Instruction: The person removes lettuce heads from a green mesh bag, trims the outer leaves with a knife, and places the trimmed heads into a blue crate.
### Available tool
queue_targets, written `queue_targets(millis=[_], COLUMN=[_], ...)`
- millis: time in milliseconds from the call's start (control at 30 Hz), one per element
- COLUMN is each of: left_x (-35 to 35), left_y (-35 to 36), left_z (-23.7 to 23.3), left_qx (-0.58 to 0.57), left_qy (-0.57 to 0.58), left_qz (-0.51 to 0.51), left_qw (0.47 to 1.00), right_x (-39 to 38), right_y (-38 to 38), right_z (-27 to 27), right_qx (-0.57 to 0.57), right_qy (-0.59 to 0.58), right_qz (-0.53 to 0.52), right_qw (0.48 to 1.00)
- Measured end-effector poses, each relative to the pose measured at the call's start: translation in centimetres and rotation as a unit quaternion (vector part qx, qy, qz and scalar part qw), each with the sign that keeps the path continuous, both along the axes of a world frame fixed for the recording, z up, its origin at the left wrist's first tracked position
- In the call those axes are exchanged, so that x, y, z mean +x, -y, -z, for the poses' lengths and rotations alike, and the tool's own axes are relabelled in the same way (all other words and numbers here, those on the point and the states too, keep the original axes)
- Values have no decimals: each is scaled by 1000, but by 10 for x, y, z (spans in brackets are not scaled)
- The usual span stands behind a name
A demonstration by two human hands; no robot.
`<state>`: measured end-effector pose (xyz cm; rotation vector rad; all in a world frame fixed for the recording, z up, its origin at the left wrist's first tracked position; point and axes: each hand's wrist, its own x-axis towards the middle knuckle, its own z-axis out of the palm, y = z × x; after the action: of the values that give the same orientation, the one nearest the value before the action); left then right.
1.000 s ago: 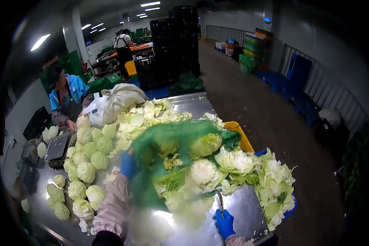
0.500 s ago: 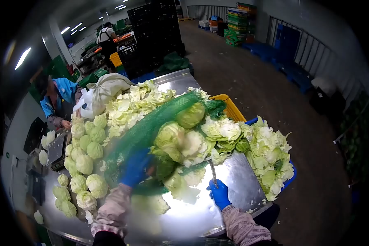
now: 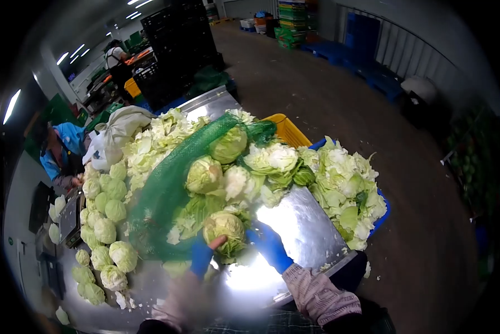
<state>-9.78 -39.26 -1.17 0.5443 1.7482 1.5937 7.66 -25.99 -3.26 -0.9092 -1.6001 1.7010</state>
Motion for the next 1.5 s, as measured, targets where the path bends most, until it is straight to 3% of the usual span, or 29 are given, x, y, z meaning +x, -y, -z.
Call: queue_targets(millis=[33, 67, 100, 133, 200, 233, 267, 300, 367, 400, 467, 567, 733, 933, 967, 1067, 1100, 1167, 1200, 1267, 1333, 1367, 1400, 1467, 1500], left_x=[12, 21, 35, 48, 64, 71, 78, 79, 88, 94, 104, 104, 107, 107, 106, 107, 110, 130, 133, 119, 104, 105, 106, 108, 102], left_y=[2, 8, 13, 19, 36, 39, 44, 46, 48, 47, 36, 21, -8, -31, -34, -38, -41, -36, -35, -2, 15, 23, 27, 31, 29], left_z=[-2, -8, -22, -31, -34, -32, -29, -16, 0, 3, -4, -9, -19, -24, -25, -12, -9, -28, -35, -3, 9, 4, -5, -17, -7], left_qx=[-4, -88, -66, -45, -41, -44, -48, -80, -63, -55, -58, -113, -132, -175, -188, -168, -179, -156, -144, -113, -50, -15, -1, 27, -18], left_qy=[31, -49, -137, -219, -177, -138, -101, -133, -123, -117, -127, -248, -330, -394, -398, -395, -388, -448, -482, -389, -327, -278, -133, 172, -100], left_qz=[-18, -14, -19, -26, 5, 20, 37, 92, 102, 107, 105, 125, 162, 197, 207, 169, 148, 158, 155, 157, 118, 103, 71, 6, 10], left_qw=[999, 995, 988, 974, 983, 989, 993, 984, 985, 986, 985, 954, 921, 881, 874, 888, 892, 866, 850, 901, 936, 955, 989, 985, 995], right_x=[1, 2, 2, 19, 55, 71, 84, 94, 113, 118, 117, 123, 131, 125, 121, 118, 111, 109, 105, 96, 79, 80, 80, 83, 86], right_y=[7, 15, 19, 26, 44, 55, 63, 69, 68, 60, 48, 40, 25, -1, -3, -9, -13, -14, -14, -13, -19, -14, -9, 10, 11], right_z=[0, -1, -5, -20, -34, -24, -4, 5, 13, -7, -51, -53, -39, -25, -30, -1, -9, 45, 45, 45, 15, 12, 10, 20, 2], right_qx=[32, 65, 99, 18, -101, -92, 25, 141, 211, 267, 367, 441, 521, 450, 377, 378, 338, 216, 205, 184, 250, 188, 126, 101, 135], right_qy=[10, 18, 25, 33, 37, 63, 99, 140, 188, 198, 284, 281, 309, 342, 373, 349, 408, 394, 401, 416, 428, 338, 237, 131, 156], right_qz=[-23, -47, -72, -90, -119, -119, -113, -93, -33, -19, -128, -150, -151, -174, -181, -157, -176, -167, -183, -216, -259, -220, -184, -122, -133], right_qw=[999, 997, 992, 995, 987, 987, 988, 976, 959, 943, 877, 839, 781, 806, 828, 843, 829, 878, 874, 864, 829, 896, 945, 979, 970])
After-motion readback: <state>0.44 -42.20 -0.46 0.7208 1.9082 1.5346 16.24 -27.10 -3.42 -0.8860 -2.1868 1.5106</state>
